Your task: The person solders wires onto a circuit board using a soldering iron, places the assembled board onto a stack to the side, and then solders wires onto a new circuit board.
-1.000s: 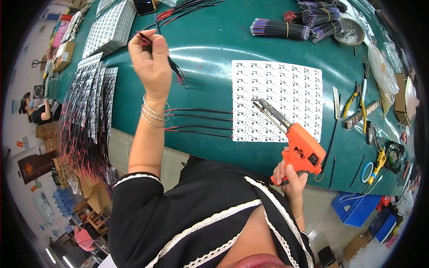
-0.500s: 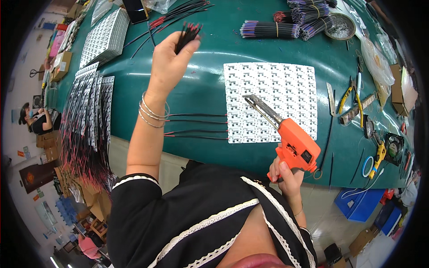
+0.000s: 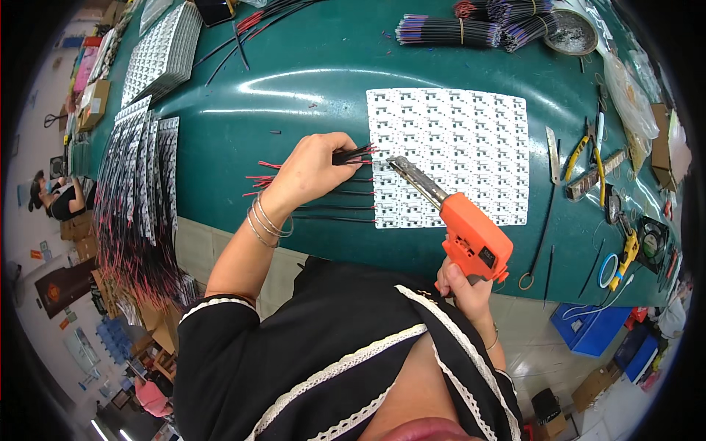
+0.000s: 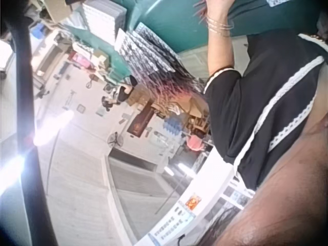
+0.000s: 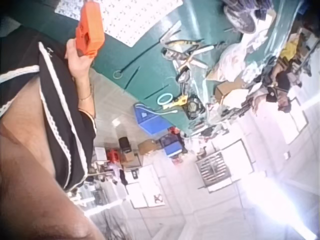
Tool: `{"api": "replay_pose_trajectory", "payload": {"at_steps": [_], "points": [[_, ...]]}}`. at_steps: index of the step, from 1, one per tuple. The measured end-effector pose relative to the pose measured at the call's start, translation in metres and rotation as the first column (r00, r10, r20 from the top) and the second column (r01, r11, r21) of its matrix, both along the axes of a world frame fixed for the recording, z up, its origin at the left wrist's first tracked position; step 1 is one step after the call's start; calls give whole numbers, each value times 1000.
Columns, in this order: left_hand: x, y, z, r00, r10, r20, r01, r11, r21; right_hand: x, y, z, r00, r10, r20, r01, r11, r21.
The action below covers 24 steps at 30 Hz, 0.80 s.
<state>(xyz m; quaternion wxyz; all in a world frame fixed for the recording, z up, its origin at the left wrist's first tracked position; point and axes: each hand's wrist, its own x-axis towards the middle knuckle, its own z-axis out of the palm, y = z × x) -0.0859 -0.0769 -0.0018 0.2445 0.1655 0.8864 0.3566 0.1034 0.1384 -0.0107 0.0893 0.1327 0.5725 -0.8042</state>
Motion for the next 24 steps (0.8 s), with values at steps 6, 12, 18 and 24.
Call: {"api": "replay_pose_trajectory", "payload": {"at_steps": [6, 12, 18, 24], "points": [[4, -1, -7, 997, 55, 55, -57, 998, 26, 0, -1, 2, 998, 37, 52, -37, 999, -7], [1, -4, -5, 999, 20, 45, -21, 1000, 20, -1, -1, 1, 997, 40, 66, -40, 999, 8], [1, -2, -6, 999, 13, 48, -13, 1000, -7, -1, -2, 1, 997, 37, 60, -38, 999, 3], [1, 2, -8, 997, 38, 62, -36, 999, -40, -3, -3, 2, 997, 33, 65, -33, 999, -5]]}}
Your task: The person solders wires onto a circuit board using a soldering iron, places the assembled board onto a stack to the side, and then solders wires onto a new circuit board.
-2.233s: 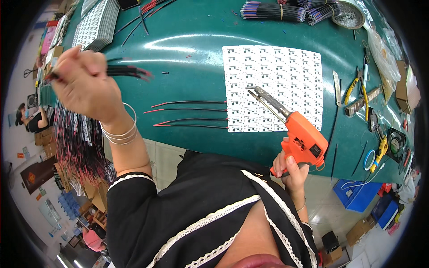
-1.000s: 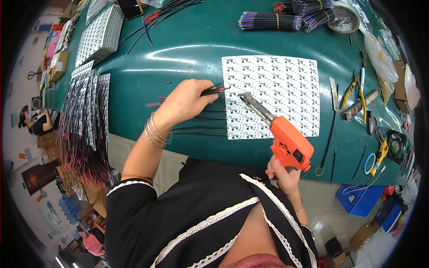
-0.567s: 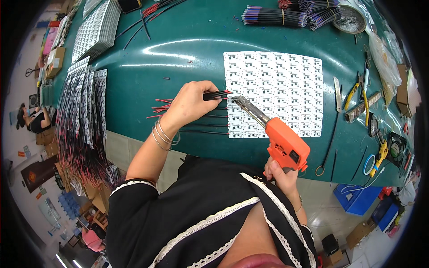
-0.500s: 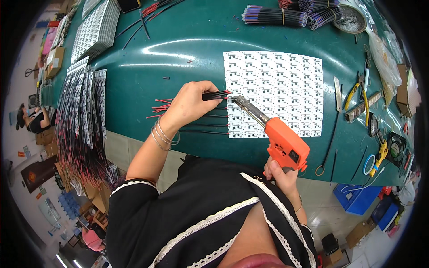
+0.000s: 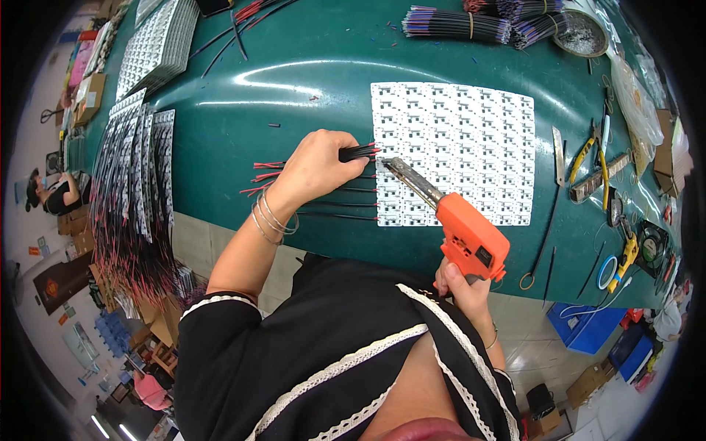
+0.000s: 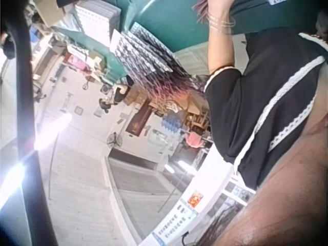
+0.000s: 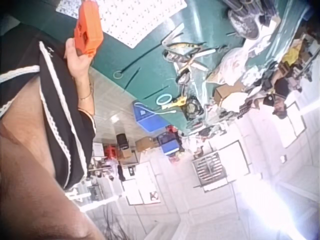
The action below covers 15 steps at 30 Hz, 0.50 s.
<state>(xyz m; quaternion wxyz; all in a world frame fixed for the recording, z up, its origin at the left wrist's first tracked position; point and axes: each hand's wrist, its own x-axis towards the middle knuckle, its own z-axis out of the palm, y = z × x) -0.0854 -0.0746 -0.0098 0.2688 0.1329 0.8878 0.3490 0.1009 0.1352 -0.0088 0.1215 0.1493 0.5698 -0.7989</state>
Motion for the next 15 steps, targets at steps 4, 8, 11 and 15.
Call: {"api": "replay_pose_trajectory", "payload": {"at_steps": [4, 8, 11, 15], "points": [[0, 1, -1, 1000, -10, -15, 10, 1000, -17, -2, -1, -1, 1000, 7, -3, -7, 1000, 3], [0, 1, -1, 1000, -5, 8, 5, 1000, -30, -4, -4, -2, 1000, -10, 14, 10, 1000, 6], [0, 1, -2, 1000, -10, -3, 10, 1000, -10, -4, -4, -4, 999, -9, 30, 9, 1000, 18], [1, 2, -2, 1000, -5, -12, 5, 1000, -19, -3, -2, -5, 999, 29, 23, -30, 998, 55]]}}
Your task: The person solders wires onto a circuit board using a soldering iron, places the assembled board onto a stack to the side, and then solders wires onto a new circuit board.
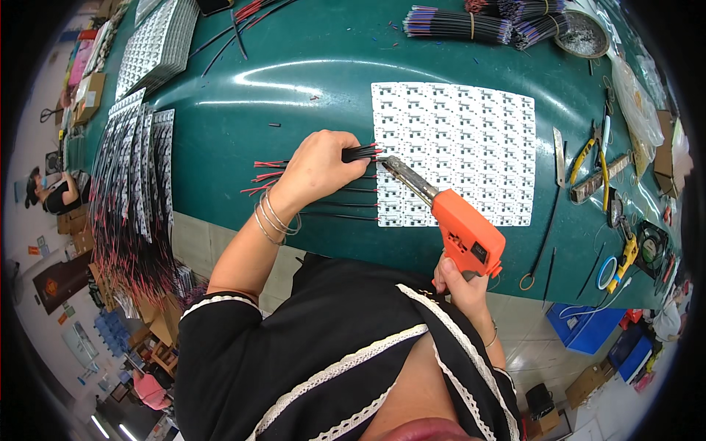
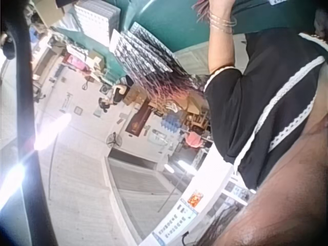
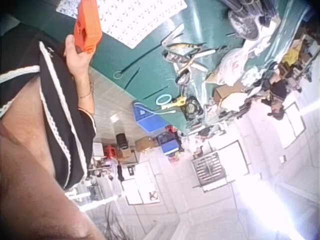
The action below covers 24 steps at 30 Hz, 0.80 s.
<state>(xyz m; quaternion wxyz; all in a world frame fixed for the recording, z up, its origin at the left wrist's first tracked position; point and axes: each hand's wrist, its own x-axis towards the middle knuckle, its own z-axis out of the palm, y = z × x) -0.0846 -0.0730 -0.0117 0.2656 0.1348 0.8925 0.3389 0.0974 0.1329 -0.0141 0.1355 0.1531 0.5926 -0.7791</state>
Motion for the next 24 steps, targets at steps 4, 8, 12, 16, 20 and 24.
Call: {"api": "replay_pose_trajectory", "payload": {"at_steps": [4, 8, 12, 16, 20, 24], "points": [[-1, 1, 1, 1000, -24, -10, 24, 1000, -19, 2, -2, 6, 996, -83, 33, 85, 994, -64], [0, 1, 2, 1000, -15, -9, 15, 1000, -25, 4, 0, 7, 996, -80, 25, 81, 994, -70], [0, 1, 1, 1000, -17, -17, 16, 999, -32, 3, -1, 6, 995, -88, 44, 92, 992, -83], [0, 2, 1, 999, -18, -32, 17, 1000, -16, 1, -3, 9, 996, -88, 21, 89, 991, -97], [0, 2, 2, 1000, -13, -23, 12, 1000, -25, -2, -4, 4, 997, -81, -6, 80, 995, -67], [1, 2, 2, 1000, -14, -25, 13, 999, -47, -1, -1, -1, 999, -34, -14, 33, 998, -50]]}}
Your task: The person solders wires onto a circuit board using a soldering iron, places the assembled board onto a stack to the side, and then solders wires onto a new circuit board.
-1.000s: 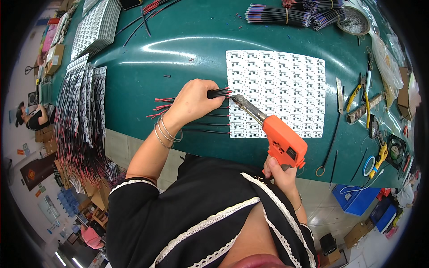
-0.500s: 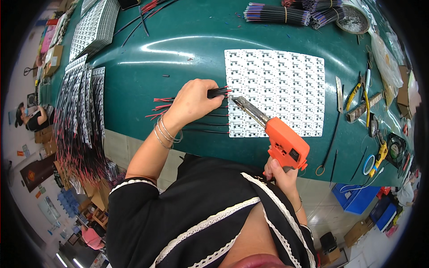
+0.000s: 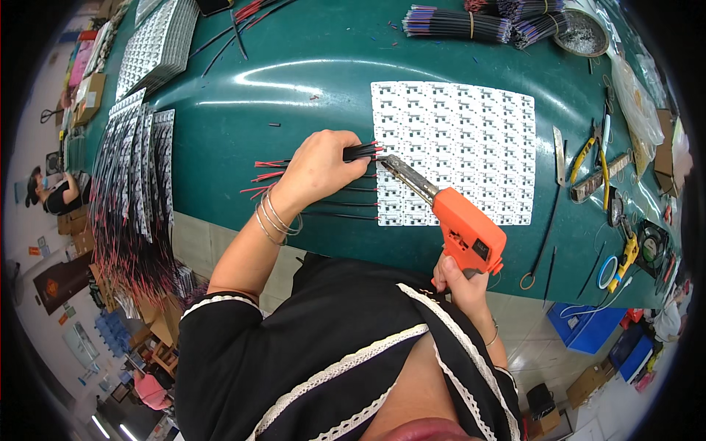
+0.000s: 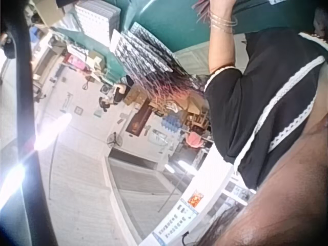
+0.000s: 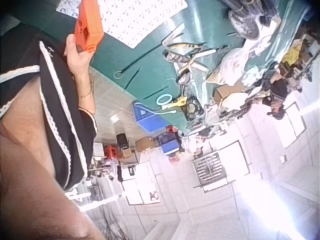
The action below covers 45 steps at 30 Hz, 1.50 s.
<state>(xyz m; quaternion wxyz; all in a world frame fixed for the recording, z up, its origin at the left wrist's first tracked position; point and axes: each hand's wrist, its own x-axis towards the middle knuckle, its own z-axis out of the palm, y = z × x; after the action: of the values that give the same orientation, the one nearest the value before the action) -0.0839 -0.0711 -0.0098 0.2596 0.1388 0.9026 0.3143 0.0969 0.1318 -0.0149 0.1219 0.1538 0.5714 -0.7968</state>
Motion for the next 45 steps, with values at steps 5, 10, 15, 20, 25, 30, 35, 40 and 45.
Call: {"api": "replay_pose_trajectory", "payload": {"at_steps": [5, 10, 15, 20, 25, 30, 35, 40, 45], "points": [[-1, 0, 1, 1000, 0, -5, 0, 1000, 17, 1, -2, 7, 998, -68, -1, 68, 996, -53], [0, -1, -3, 999, -15, -38, 16, 1000, 25, 2, -1, 8, 997, -69, 26, 70, 996, -54], [-1, -2, -2, 999, -32, -30, 34, 998, 62, 4, -2, 6, 996, -83, 41, 85, 996, -38], [-2, -2, -1, 994, -87, -72, 93, 992, 85, 5, -2, 5, 995, -98, 32, 99, 994, -41], [-1, -2, -1, 995, -83, -55, 86, 994, 63, 4, -1, 6, 996, -88, 19, 89, 990, -109], [-2, -1, -1, 995, -77, -64, 81, 995, 63, 5, -4, 2, 995, -78, 56, 81, 995, -54], [0, 0, -1, 997, -62, -52, 65, 996, 64, 6, 1, 1, 1000, -16, 25, 18, 998, -64], [0, 0, -1, 998, -59, -33, 60, 997, 57, 6, 1, 7, 991, -136, -3, 134, 984, -114], [0, -1, 0, 997, -68, -29, 69, 997, 38, -4, 8, 11, 981, -179, -74, 150, 944, -295]]}}
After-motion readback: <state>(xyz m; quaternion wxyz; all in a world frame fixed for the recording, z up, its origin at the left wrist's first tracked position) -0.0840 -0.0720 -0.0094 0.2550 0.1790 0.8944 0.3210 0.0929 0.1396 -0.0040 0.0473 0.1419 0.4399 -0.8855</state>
